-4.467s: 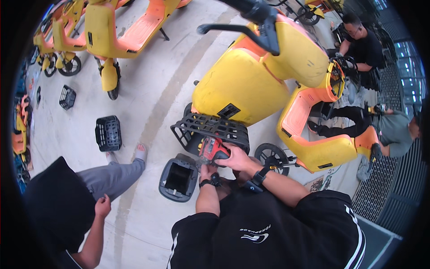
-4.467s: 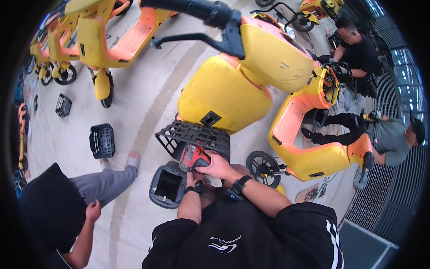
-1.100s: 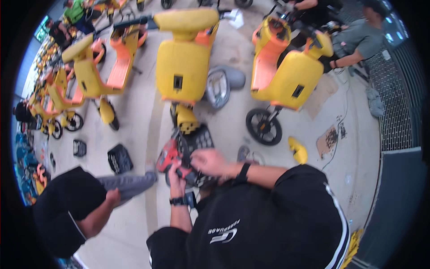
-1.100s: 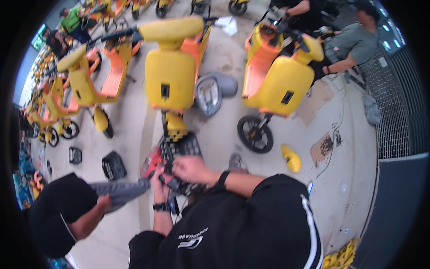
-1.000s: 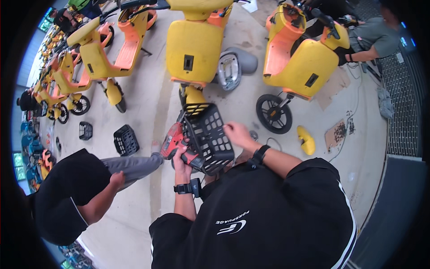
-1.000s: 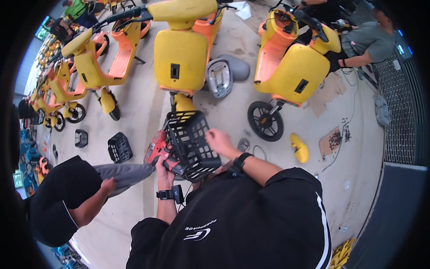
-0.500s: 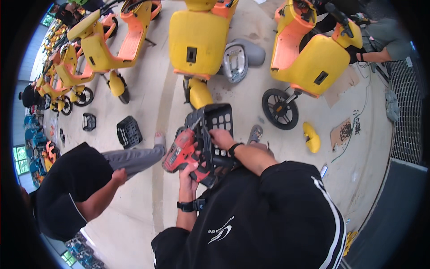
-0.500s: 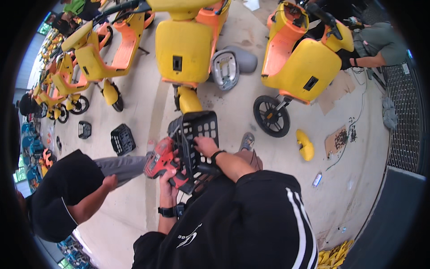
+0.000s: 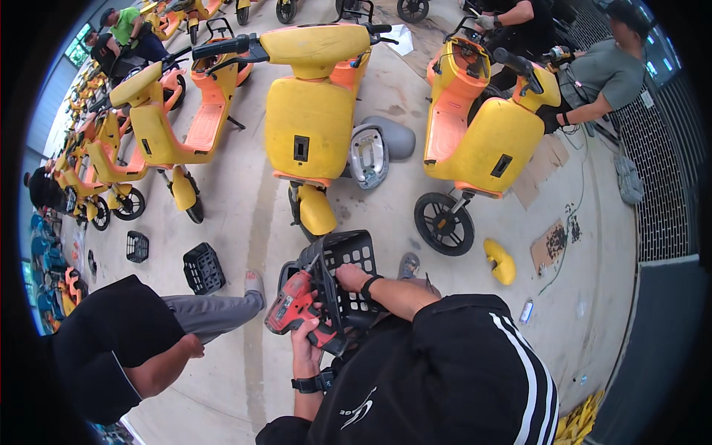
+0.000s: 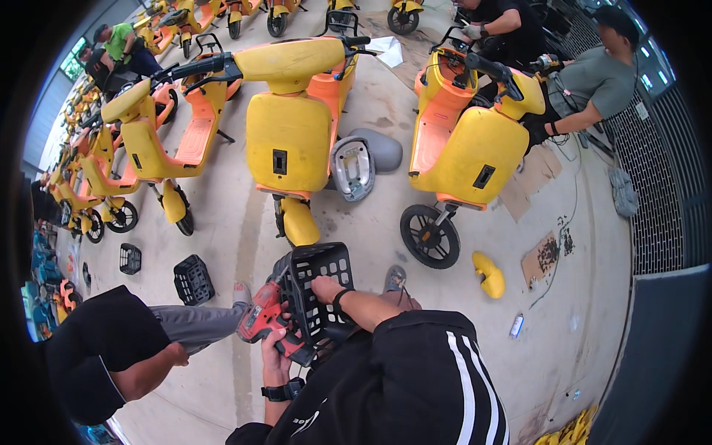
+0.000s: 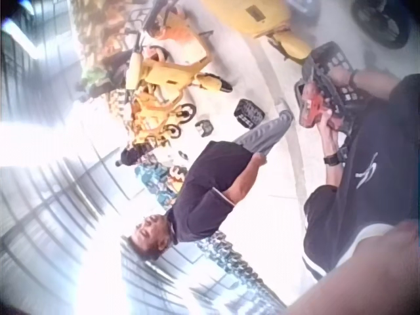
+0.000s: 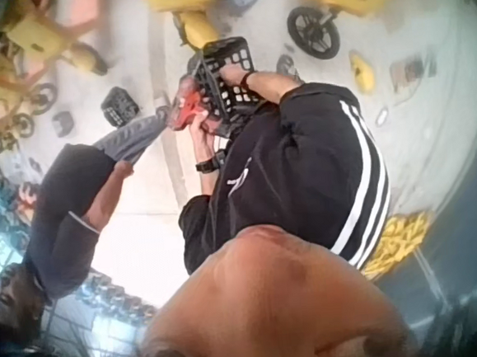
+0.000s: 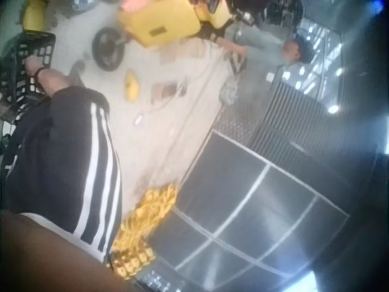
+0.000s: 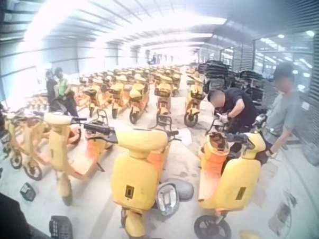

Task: The person removes a fender and a plastic basket from a yellow scooter using a drill and then uses the drill to secure the front fender of the same scooter.

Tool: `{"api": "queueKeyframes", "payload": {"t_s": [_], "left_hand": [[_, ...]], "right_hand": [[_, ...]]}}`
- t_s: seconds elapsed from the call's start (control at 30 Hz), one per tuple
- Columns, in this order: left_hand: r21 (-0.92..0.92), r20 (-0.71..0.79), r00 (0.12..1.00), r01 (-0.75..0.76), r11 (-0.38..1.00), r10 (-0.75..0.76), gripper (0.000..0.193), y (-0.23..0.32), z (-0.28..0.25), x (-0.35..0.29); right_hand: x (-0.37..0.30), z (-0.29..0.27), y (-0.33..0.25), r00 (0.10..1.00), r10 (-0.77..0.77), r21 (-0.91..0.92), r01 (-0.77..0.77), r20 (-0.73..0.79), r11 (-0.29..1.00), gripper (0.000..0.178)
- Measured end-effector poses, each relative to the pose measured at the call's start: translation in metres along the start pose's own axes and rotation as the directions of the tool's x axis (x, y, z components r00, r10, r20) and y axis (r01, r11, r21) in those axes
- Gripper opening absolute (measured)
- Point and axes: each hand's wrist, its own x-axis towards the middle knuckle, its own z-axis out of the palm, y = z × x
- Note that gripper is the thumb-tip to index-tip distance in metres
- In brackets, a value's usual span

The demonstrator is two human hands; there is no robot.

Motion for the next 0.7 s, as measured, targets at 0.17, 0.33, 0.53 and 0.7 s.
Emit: {"api": "queueKeyframes", "payload": {"t_s": [0.17, 0.33, 0.53, 0.7], "left_hand": [[-0.051, -0.026, 1.0, -0.017, 0.999, 0.016, 0.063, -0.002, -0.006, -0.001], [-0.089, -0.015, 1.0, 0.001, 0.996, -0.003, 0.061, -0.001, -0.004, 0.001], [-0.097, -0.014, 1.0, -0.005, 0.995, 0.003, 0.06, -0.008, -0.013, 0.0], [-0.067, -0.034, 0.999, -0.003, 0.998, 0.0, 0.059, -0.016, -0.012, 0.012]], "right_hand": [[-0.007, -0.016, -0.003, 0.953, -0.261, -0.165, 0.285, 0.151, 0.944, 0.01], [0.0, -0.013, 0.028, 0.798, -0.528, -0.245, 0.596, 0.291, 0.765, 0.013], [-0.011, 0.006, 0.015, 0.997, -0.081, 0.024, 0.081, -0.016, 0.996, 0.021], [-0.015, -0.004, -0.007, 0.946, 0.19, 0.284, -0.113, -0.264, 0.952, 0.015]]}}
